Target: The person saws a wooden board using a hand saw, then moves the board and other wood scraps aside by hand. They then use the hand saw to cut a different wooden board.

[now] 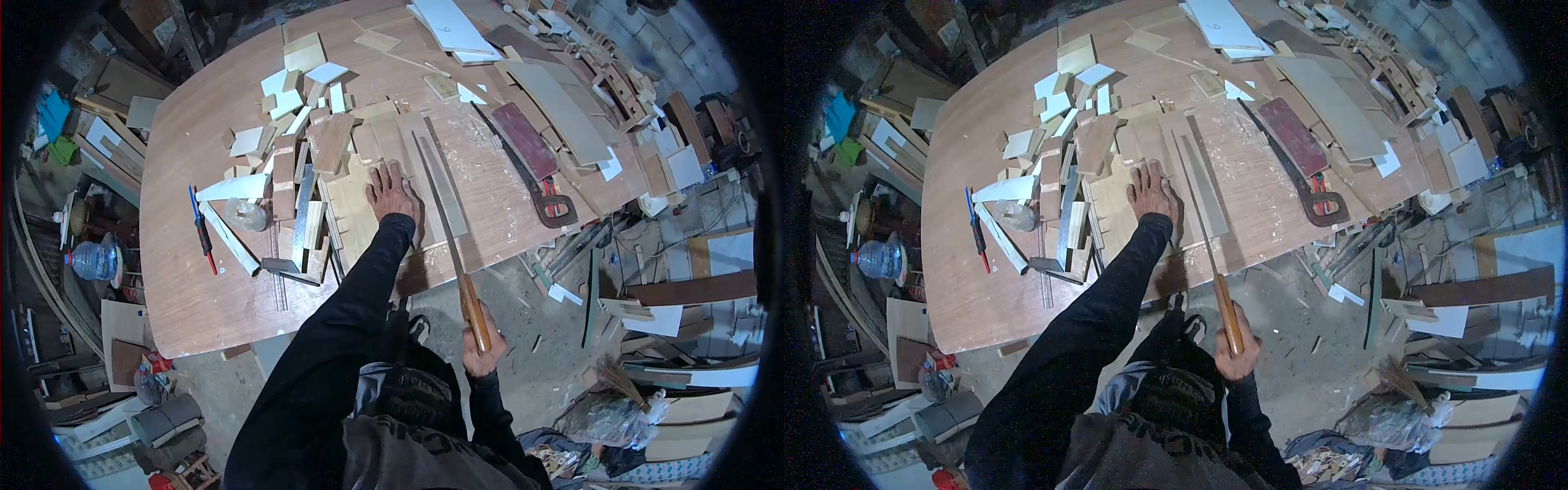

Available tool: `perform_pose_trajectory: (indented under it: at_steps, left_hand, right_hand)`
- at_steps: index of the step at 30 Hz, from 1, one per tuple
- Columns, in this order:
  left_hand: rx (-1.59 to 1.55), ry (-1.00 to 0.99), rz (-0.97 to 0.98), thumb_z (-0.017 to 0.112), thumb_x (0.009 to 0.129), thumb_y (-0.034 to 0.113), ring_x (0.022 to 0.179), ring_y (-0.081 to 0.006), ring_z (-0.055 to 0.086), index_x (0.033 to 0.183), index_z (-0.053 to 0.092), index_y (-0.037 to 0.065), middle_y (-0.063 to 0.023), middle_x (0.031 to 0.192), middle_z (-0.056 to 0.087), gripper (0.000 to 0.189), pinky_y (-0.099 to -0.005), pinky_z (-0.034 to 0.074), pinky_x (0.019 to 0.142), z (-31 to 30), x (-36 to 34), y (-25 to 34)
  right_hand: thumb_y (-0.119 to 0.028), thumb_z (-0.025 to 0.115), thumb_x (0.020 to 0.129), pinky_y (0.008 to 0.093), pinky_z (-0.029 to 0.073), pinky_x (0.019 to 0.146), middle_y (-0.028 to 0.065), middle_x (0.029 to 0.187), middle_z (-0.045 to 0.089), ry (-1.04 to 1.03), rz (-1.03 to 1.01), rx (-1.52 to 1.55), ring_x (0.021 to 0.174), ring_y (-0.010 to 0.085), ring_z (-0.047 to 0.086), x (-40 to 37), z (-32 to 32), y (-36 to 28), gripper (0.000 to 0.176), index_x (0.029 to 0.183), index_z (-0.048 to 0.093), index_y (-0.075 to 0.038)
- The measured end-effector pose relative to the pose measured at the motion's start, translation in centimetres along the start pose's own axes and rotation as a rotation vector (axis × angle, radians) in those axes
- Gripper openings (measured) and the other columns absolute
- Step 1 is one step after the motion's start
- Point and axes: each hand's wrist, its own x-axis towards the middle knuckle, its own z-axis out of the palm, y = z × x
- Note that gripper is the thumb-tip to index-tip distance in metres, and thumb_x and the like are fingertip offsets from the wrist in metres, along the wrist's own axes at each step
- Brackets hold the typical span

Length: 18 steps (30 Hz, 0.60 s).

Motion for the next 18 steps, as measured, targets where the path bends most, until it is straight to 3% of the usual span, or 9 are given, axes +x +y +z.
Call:
perform_pose_trajectory:
  at_steps: [5,7,14,18]
  left_hand:
    - [-0.030,0.033,-0.034,0.041,0.095,0.028,0.143,-0.0343,0.021,0.149,0.028,0.008,-0.0113,0.154,0.031,0.059,-0.0532,0.013,0.113,0.6,0.1,0.1]
    - [-0.070,0.079,-0.018,0.045,0.091,0.027,0.144,-0.0333,0.018,0.146,0.033,0.007,-0.0147,0.149,0.037,0.060,-0.0524,0.011,0.113,0.9,0.2,0.1]
    - [-0.013,0.077,-0.010,0.046,0.087,0.024,0.146,-0.0319,0.015,0.148,0.030,0.008,-0.0140,0.151,0.032,0.065,-0.0522,0.008,0.114,2.0,0.5,-0.4]
    - [-0.071,-0.055,-0.106,0.047,0.085,0.024,0.146,-0.0315,0.014,0.148,0.030,0.009,-0.0134,0.152,0.030,0.066,-0.0526,0.008,0.114,0.5,0.7,0.5]
  right_hand:
    - [-0.001,0.061,0.078,0.0288,0.052,0.062,0.0163,0.094,0.069,0.008,-0.065,-0.040,0.064,0.0145,0.063,2.2,2.3,1.0,0.046,0.124,0.059,0.000]
    - [-0.001,0.061,0.078,0.0295,0.052,0.061,0.0165,0.093,0.069,-0.004,-0.057,-0.054,0.063,0.0149,0.063,2.8,2.8,0.7,0.046,0.124,0.059,0.000]
    - [-0.001,0.058,0.079,0.0302,0.051,0.060,0.0160,0.087,0.068,-0.011,-0.034,-0.057,0.060,0.0162,0.060,5.4,4.9,-0.4,0.046,0.125,0.059,-0.003]
    - [0.000,0.058,0.079,0.0297,0.051,0.062,0.0162,0.088,0.069,-0.049,0.016,-0.073,0.063,0.0161,0.062,6.0,5.4,-0.5,0.047,0.127,0.058,-0.003]
